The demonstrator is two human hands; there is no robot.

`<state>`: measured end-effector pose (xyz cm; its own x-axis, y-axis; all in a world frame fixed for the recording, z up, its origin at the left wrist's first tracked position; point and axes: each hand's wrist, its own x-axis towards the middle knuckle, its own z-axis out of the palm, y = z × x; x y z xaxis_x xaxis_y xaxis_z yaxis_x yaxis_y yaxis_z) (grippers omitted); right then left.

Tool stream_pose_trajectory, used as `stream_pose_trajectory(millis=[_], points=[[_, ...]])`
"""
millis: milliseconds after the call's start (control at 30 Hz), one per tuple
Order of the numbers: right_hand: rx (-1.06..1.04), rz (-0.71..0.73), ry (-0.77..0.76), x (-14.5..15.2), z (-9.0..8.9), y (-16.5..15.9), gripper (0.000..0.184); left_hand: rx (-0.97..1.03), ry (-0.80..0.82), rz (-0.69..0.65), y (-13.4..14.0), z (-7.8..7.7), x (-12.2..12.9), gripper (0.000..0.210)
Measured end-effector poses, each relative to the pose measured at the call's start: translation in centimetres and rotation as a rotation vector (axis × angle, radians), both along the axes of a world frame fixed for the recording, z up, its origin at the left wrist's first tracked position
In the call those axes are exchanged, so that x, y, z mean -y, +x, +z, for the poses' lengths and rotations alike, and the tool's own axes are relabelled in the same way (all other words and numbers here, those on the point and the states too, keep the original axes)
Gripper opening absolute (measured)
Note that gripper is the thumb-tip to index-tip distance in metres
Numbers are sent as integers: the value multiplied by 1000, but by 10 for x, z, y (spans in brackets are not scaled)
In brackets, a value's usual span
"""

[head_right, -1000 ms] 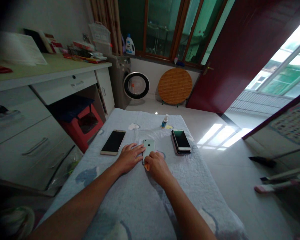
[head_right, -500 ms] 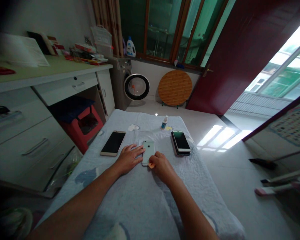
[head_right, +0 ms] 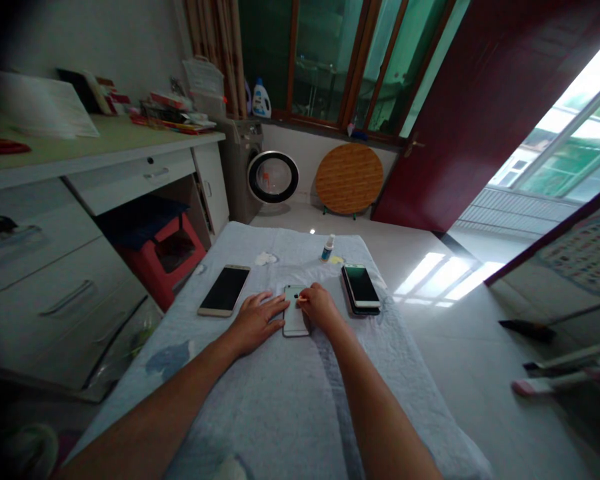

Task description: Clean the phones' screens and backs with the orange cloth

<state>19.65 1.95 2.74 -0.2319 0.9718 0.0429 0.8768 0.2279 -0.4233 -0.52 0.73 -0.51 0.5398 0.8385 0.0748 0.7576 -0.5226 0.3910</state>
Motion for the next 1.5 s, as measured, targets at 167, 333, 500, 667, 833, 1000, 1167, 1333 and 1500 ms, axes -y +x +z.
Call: stream_pose_trajectory(millis=[167, 333, 500, 667, 833, 1000, 1167, 1333, 1500], points=[[73, -70, 35, -18, -3, -10, 17, 21, 21, -8, -1, -3, 0, 45], [19, 33, 43, 5, -2, -18, 13, 32, 31, 7, 1, -5, 1, 46], [-3, 154, -49, 42, 8, -20, 13, 23, 37, 12, 2, -5, 1, 44], [-116, 170, -96, 58, 11, -3, 12, 13, 38, 25, 2, -3, 1, 46], [-216, 73, -31, 58, -2, 9, 10, 9, 37, 15, 3, -4, 0, 46], [-265, -17, 131, 55, -15, 5, 13, 10, 26, 7, 1, 0, 1, 48], [-218, -276, 371, 51, -22, 5, 11, 5, -4, -61, -3, 6, 2, 84], [-51, -284, 361, 54, -18, 9, 11, 2, 24, -47, -1, 8, 5, 100], [91, -336, 342, 58, -12, 7, 10, 15, 54, -55, 3, 5, 7, 87]])
